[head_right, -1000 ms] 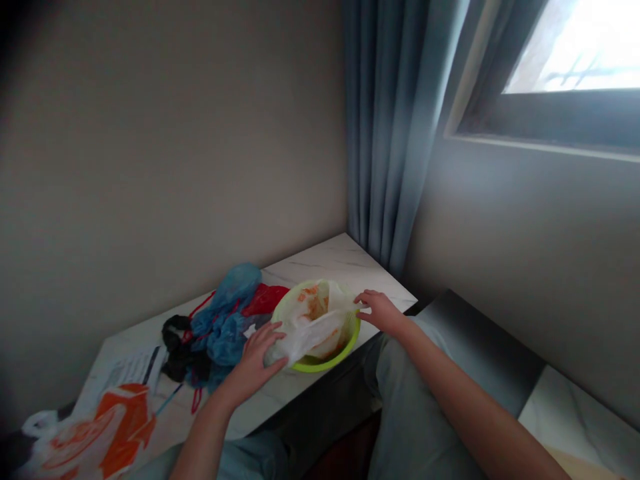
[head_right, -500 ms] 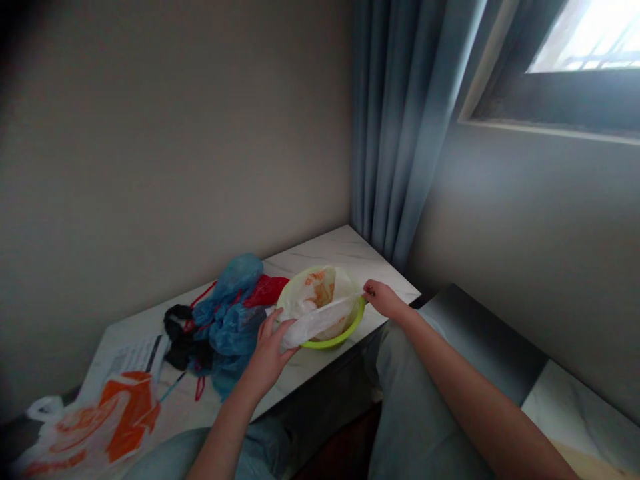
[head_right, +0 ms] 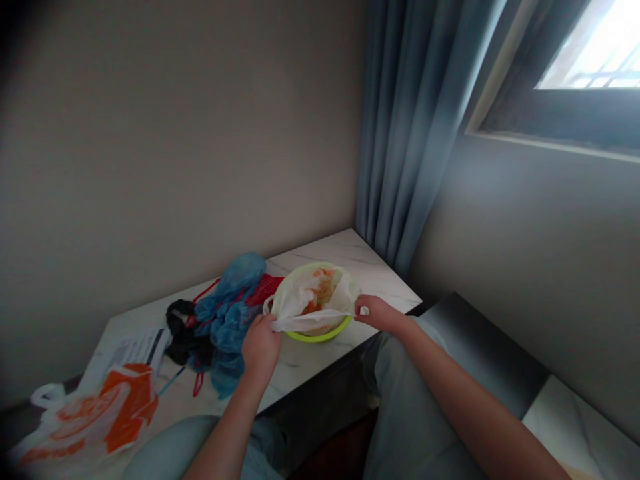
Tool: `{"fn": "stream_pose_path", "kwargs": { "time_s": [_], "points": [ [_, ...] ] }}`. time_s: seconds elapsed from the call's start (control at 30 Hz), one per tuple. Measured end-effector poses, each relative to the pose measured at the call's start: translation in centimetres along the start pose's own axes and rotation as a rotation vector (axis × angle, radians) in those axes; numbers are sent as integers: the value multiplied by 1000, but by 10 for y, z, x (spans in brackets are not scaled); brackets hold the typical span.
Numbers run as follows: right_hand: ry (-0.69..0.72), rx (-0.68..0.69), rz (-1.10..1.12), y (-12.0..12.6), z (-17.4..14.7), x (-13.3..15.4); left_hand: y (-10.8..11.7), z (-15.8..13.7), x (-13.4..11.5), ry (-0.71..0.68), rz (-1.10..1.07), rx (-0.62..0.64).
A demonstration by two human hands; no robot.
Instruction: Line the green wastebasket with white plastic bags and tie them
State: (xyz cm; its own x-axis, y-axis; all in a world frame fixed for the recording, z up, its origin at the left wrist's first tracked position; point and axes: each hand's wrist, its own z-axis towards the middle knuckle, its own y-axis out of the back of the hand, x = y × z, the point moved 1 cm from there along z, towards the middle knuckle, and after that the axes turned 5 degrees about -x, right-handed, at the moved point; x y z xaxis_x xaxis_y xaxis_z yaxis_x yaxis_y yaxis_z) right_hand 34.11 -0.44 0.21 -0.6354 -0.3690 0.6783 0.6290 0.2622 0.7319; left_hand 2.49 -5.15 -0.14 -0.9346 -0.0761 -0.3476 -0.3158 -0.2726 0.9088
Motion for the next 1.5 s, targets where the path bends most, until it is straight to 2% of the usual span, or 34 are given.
{"fn": "stream_pose_path", "kwargs": {
  "time_s": [0.13, 0.33, 0.5, 0.73, 0.93, 1.33, 1.5],
  "points": [
    [-8, -13, -114, -6, 2, 4, -3, 0, -1, 10, 20, 8],
    [-112, -80, -351, -16, 0, 18, -3, -2, 13, -153, -131, 61],
    [-216, -72, -497, -23, 1, 31, 2, -11, 24, -210, -235, 136],
    [-216, 33, -532, -41, 2, 34, 5, -9, 14, -176, -120, 106],
    [-197, 148, -523, -61, -1, 35, 3, -14, 5, -193, 77, 220],
    [-308, 195, -603, -63, 5, 33, -7, -12, -1, -194, 200, 312],
    [-376, 239, -636, -66, 6, 32, -12, -13, -6, -94, 252, 334]
  ]
}}
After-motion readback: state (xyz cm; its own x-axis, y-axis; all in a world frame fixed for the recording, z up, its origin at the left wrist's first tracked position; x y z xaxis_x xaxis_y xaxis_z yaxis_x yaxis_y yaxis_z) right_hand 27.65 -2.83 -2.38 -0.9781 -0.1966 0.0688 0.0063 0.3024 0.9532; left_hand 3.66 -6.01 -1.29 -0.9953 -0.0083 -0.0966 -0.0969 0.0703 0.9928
